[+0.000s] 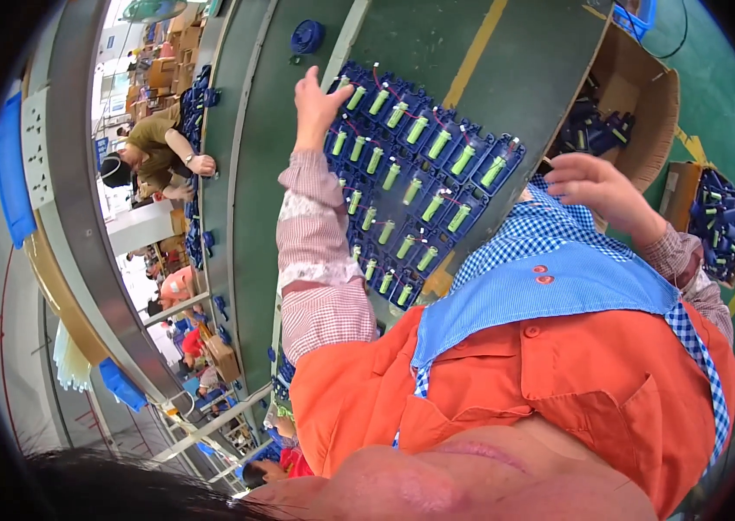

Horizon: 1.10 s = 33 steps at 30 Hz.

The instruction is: Using a hot glue gun to attach green plastic inserts into blue plastic housings on an industrial assembly line.

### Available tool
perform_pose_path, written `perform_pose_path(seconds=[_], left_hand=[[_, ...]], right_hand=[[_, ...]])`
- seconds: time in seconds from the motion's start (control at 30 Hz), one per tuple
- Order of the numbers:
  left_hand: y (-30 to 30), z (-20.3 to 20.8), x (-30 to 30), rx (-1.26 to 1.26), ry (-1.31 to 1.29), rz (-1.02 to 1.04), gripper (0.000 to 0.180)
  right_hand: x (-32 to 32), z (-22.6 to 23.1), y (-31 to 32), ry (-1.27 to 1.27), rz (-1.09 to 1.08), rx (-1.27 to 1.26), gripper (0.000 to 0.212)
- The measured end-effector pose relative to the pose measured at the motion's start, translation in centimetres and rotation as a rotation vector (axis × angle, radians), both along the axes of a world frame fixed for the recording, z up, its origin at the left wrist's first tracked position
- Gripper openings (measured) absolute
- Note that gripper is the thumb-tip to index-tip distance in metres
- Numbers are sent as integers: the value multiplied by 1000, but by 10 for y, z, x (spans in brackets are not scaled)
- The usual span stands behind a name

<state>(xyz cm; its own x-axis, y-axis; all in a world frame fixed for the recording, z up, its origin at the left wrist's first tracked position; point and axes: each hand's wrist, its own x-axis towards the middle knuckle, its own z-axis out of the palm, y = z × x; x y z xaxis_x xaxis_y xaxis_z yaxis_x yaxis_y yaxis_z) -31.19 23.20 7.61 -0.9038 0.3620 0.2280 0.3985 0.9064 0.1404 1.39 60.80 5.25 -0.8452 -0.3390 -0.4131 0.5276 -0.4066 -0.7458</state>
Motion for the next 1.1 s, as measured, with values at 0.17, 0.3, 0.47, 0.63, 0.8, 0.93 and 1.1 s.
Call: perform_pose_path(seconds=[0.17, 0.3, 0.47, 0.63, 0.8, 0.93, 1.1], left_hand=[[6, -15, -9, 28, -427, 90, 100], [20, -24, 0, -100, -305, 137, 100], [28, -23, -6, -16, -412, 111, 86], [51, -27, 7, 232, -536, -73, 62], [80, -28, 26, 325, -702, -50, 70], [91, -38, 39, 308, -523, -3, 75], [132, -53, 53, 478, -624, -8, 70]], right_hand=[[-9, -3, -44, -103, 11, -160, 68], [-25, -6, -68, -150, -25, -133, 69], [-62, -14, -89, -18, -68, -141, 53], [-110, -13, -116, 26, -176, -186, 42], [-156, -30, -124, 58, -312, -172, 40], [-157, -16, -119, 34, -318, -159, 40], [-138, -7, -77, 49, -353, -176, 39]])
